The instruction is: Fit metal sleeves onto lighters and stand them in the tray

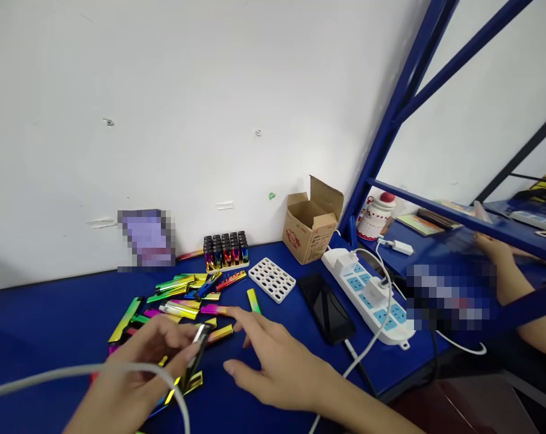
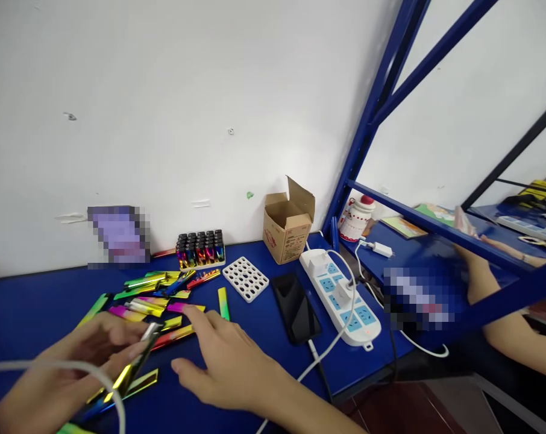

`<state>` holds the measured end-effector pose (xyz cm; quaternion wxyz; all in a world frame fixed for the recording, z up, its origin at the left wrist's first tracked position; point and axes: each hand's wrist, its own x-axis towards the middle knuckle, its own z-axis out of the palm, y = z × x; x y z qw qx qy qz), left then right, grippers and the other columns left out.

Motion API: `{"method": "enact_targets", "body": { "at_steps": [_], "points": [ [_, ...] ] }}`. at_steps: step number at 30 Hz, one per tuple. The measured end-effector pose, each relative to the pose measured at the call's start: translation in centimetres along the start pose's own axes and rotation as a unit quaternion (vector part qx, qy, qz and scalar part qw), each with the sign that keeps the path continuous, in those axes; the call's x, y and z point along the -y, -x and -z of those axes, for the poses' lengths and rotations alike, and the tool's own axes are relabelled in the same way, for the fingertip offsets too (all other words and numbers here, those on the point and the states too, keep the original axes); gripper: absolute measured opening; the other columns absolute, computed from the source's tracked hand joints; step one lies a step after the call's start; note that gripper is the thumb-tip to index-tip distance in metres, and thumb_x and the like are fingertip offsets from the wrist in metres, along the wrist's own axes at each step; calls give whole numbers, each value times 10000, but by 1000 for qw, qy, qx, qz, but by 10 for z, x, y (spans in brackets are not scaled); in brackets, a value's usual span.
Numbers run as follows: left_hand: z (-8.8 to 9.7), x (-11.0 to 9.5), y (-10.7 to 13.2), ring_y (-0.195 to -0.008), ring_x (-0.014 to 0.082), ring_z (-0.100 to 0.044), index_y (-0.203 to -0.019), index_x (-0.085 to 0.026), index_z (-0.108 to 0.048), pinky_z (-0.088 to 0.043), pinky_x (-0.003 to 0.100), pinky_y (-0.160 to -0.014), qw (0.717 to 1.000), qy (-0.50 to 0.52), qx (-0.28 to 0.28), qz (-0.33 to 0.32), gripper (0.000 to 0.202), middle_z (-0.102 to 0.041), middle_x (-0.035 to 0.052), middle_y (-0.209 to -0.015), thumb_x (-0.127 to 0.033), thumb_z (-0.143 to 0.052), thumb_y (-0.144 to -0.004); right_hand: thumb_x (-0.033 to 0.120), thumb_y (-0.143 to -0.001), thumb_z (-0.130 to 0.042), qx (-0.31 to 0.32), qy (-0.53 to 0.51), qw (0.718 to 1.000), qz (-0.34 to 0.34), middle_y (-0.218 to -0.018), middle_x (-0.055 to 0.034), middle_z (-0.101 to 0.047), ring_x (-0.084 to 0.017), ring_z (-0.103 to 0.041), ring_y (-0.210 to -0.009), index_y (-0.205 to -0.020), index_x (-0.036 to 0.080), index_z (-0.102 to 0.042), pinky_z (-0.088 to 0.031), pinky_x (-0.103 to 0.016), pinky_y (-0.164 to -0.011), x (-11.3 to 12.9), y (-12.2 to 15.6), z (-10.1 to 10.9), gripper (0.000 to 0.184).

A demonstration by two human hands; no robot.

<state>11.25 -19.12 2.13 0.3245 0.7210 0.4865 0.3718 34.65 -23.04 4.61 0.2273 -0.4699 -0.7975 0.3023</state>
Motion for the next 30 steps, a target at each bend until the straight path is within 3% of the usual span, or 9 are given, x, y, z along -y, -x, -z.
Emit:
{"method": "enact_targets", "body": {
  "at_steps": [3,6,10,13,15,17,21,27,30],
  "points": [
    [-29,-23,-17,-689,170,-650,-681,-225,-382,-538,253,-568,986,110,122,37,374,-663,-10,-720,-452,-673,-740,336,-915,-538,-36,-74,995,47,-1336,-102,-518,-216,-516,-1175,-1431,216,-318,-418,-345,-979,-1,-5,-8,574],
    [-44,-27,-23,-715,180,-672,-687,-230,-346,-552,273,-608,982,140,126,26,372,-688,17,-767,-438,-644,-768,242,-897,-555,-80,-122,988,51,-1126,-64,-653,-192,-604,-1029,-1278,206,-527,-465,-310,-903,-11,-10,-14,384],
    [-34,-8,-16,-884,200,-673,-723,-215,-443,-548,324,-766,998,14,31,-44,251,-686,64,-965,-411,-537,-848,262,-878,-530,-124,-185,973,-53,-669,6,-618,-147,-625,-607,-1087,181,-614,-497,-254,-590,-35,-6,-14,240],
    [-9,14,4,-987,213,-637,-784,-211,-533,-507,338,-863,983,-133,-64,-113,194,-666,73,-1012,-373,-488,-882,316,-824,-568,-112,-226,959,-128,-565,63,-522,-149,-593,-502,-1078,183,-495,-458,-239,-467,-53,1,-12,296],
    [8,29,24,-1084,224,-597,-913,-218,-586,-483,344,-926,967,-196,-72,-147,175,-644,84,-1104,-360,-486,-892,368,-810,-578,-113,-229,953,-166,-541,79,-504,-154,-596,-495,-987,202,-438,-460,-240,-457,-61,4,-13,280],
    [21,41,47,-1234,251,-497,-1116,-242,-582,-431,376,-1014,950,-258,-63,-164,273,-563,89,-1288,-375,-492,-895,405,-813,-571,-108,-203,955,-187,-547,73,-515,-161,-604,-501,-942,212,-414,-457,-243,-454,-65,5,-17,280],
    [30,57,79,-1368,309,-338,-1441,-310,-324,-400,444,-1053,902,-395,-2,-173,597,-302,53,-1531,-494,-474,-892,386,-830,-568,-83,-69,980,-165,-599,44,-569,-161,-595,-515,-966,208,-460,-419,-252,-485,-61,-4,-27,248],
    [26,62,74,-1400,333,-271,-1505,-271,-48,-449,446,-1007,862,-480,52,-153,770,-201,85,-1564,-544,-441,-902,325,-919,-457,-69,50,995,-60,-652,3,-637,-169,-605,-593,-972,199,-530,-407,-257,-568,-49,-27,-22,155],
    [21,63,69,-1408,336,-244,-1503,-264,-20,-436,473,-1014,860,-485,55,-150,761,-211,100,-1557,-541,-415,-915,262,-958,-365,-103,213,970,-59,-795,-75,-667,-220,-624,-749,-954,171,-579,-421,-299,-653,-52,-37,-9,233]
  ]
}}
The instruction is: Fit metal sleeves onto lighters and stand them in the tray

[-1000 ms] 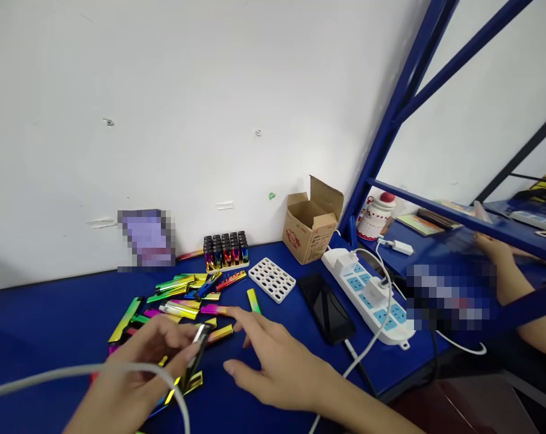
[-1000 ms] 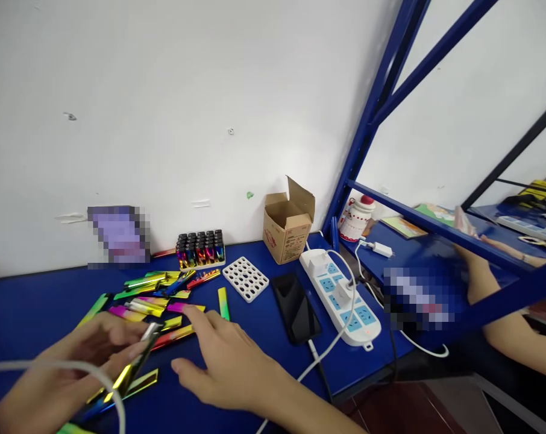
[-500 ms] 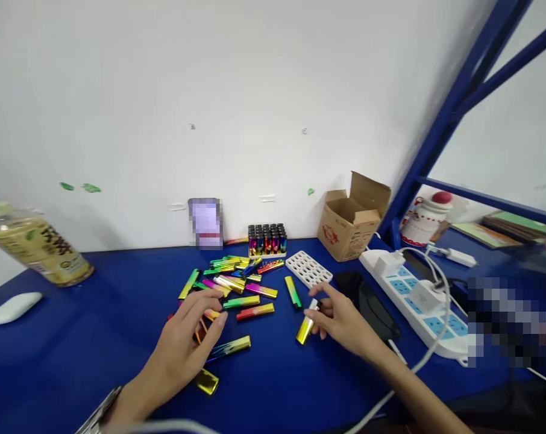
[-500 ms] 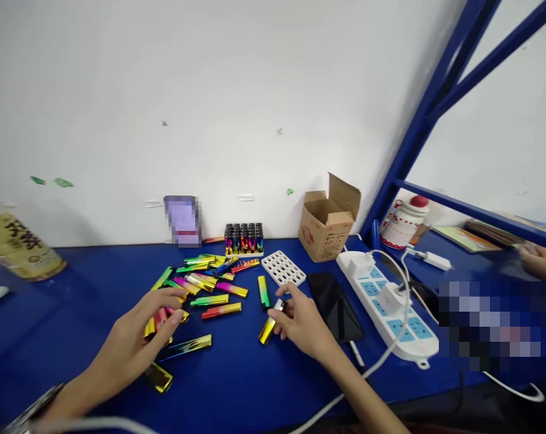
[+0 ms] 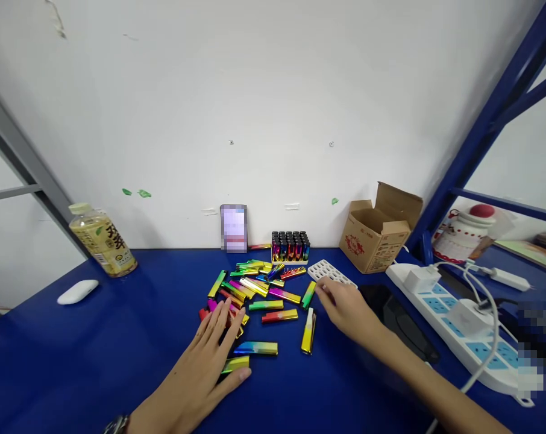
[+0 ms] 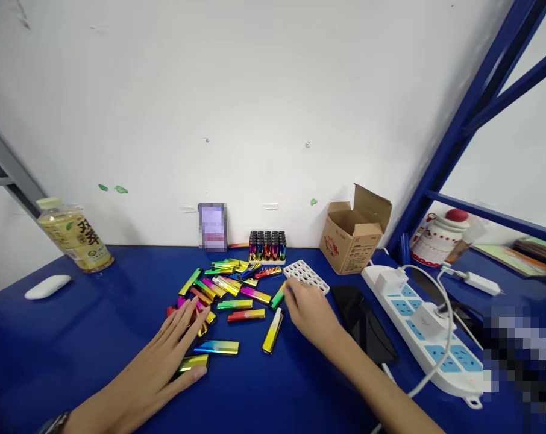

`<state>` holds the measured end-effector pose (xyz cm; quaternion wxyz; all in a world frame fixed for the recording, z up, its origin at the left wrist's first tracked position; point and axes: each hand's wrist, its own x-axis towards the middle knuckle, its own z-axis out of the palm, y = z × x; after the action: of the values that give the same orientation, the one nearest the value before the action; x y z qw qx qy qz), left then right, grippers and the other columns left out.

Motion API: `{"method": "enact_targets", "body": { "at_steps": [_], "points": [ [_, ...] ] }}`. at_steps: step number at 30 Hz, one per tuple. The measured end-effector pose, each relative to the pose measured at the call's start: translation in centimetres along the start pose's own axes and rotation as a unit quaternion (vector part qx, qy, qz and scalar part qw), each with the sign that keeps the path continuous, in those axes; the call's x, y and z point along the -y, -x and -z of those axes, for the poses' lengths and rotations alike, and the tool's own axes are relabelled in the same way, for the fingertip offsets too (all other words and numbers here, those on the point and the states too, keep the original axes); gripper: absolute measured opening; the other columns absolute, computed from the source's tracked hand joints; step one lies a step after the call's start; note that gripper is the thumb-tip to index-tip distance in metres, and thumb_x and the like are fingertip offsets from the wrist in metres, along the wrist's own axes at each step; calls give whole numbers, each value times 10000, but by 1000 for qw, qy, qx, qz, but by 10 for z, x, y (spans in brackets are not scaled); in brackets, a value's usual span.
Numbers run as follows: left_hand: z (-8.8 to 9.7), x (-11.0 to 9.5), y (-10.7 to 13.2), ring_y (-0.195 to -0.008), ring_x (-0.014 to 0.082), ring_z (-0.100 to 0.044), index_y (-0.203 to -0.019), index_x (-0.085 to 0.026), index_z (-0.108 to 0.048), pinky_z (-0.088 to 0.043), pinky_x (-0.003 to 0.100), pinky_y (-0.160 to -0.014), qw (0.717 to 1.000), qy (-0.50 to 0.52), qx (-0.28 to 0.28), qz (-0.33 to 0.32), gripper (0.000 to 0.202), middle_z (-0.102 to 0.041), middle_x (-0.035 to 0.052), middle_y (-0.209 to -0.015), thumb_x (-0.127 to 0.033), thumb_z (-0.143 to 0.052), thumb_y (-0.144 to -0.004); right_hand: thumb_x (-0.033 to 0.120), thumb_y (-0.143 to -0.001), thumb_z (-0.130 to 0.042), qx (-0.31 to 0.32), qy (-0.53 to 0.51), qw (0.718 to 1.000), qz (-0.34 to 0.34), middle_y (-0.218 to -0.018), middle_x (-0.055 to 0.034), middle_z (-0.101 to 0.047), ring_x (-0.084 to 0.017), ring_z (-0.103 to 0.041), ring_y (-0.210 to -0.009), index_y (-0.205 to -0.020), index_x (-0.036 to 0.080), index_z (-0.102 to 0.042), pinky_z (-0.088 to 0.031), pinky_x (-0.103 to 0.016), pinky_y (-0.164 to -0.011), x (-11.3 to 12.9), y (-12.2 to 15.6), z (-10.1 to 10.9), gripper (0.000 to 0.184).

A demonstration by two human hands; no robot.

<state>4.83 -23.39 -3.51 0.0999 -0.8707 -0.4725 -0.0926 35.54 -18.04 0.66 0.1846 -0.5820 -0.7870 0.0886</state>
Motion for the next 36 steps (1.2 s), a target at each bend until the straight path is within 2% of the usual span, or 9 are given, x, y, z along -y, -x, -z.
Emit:
{"method": "enact_targets", "body": {
  "at_steps": [4,8,10,12,15,21,24,30,36],
  "points": [
    [2,0,-2,-1402,342,-259,-1507,-255,-32,-435,482,-1013,1000,-8,-9,-5,762,-233,119,-1549,-553,-407,-913,227,-910,-462,22,211,976,-45,-1130,-180,-605,-339,-562,-1019,-1118,141,-595,-443,-382,-746,-15,-10,3,261],
    [18,8,-18,-1382,287,-327,-1505,-246,-124,-412,448,-1045,999,15,-32,-4,638,-331,94,-1518,-473,-356,-956,167,-915,-429,53,246,966,-65,-1245,-176,-559,-328,-540,-1075,-1195,151,-568,-450,-393,-787,-26,-14,-1,313],
    [30,15,-40,-1305,260,-446,-1443,-218,-326,-411,427,-1047,998,38,-50,-11,518,-483,88,-1420,-435,-314,-973,155,-921,-408,52,248,965,-73,-1257,-173,-556,-319,-533,-1087,-1198,149,-564,-445,-387,-799,-29,-16,-1,318],
    [40,23,-69,-1086,239,-610,-1249,-183,-547,-500,388,-916,999,45,-29,7,414,-647,104,-1192,-344,-274,-984,159,-926,-400,52,250,963,-83,-1244,-173,-563,-313,-534,-1086,-1185,145,-570,-440,-382,-803,-29,-21,-1,310],
    [47,36,-120,-922,240,-650,-1065,-149,-613,-522,353,-766,999,0,38,38,352,-682,125,-1014,-275,-297,-972,172,-922,-421,49,258,960,-100,-1201,-178,-581,-315,-541,-1074,-1156,137,-585,-438,-381,-798,-26,-28,0,288],
    [28,52,-197,-908,248,-640,-897,-76,-641,-500,343,-760,996,-34,76,32,256,-674,165,-871,-135,-394,-930,51,-866,-431,49,282,951,-118,-1193,-177,-589,-309,-542,-1083,-1153,112,-585,-428,-364,-804,-20,-36,-1,332],
    [15,54,-216,-940,206,-627,-952,-98,-630,-512,362,-808,994,-47,97,35,175,-663,99,-940,-225,-514,-922,5,-809,-476,51,286,949,-125,-1207,-167,-590,-296,-536,-1105,-1167,119,-574,-414,-349,-833,-20,-36,1,388],
    [-6,55,-239,-973,193,-617,-1067,-134,-603,-517,403,-849,991,-46,120,29,247,-629,75,-1084,-314,-570,-901,-28,-766,-504,72,282,948,-130,-1187,-154,-601,-292,-541,-1116,-1141,126,-575,-409,-352,-847,-20,-28,7,412],
    [-19,59,-236,-941,208,-624,-938,-110,-648,-501,381,-842,994,-13,107,19,156,-666,98,-954,-229,-558,-893,61,-842,-469,103,242,960,-99,-1176,-149,-598,-298,-551,-1097,-1079,130,-591,-427,-354,-807,-23,-16,13,275]
  ]
}}
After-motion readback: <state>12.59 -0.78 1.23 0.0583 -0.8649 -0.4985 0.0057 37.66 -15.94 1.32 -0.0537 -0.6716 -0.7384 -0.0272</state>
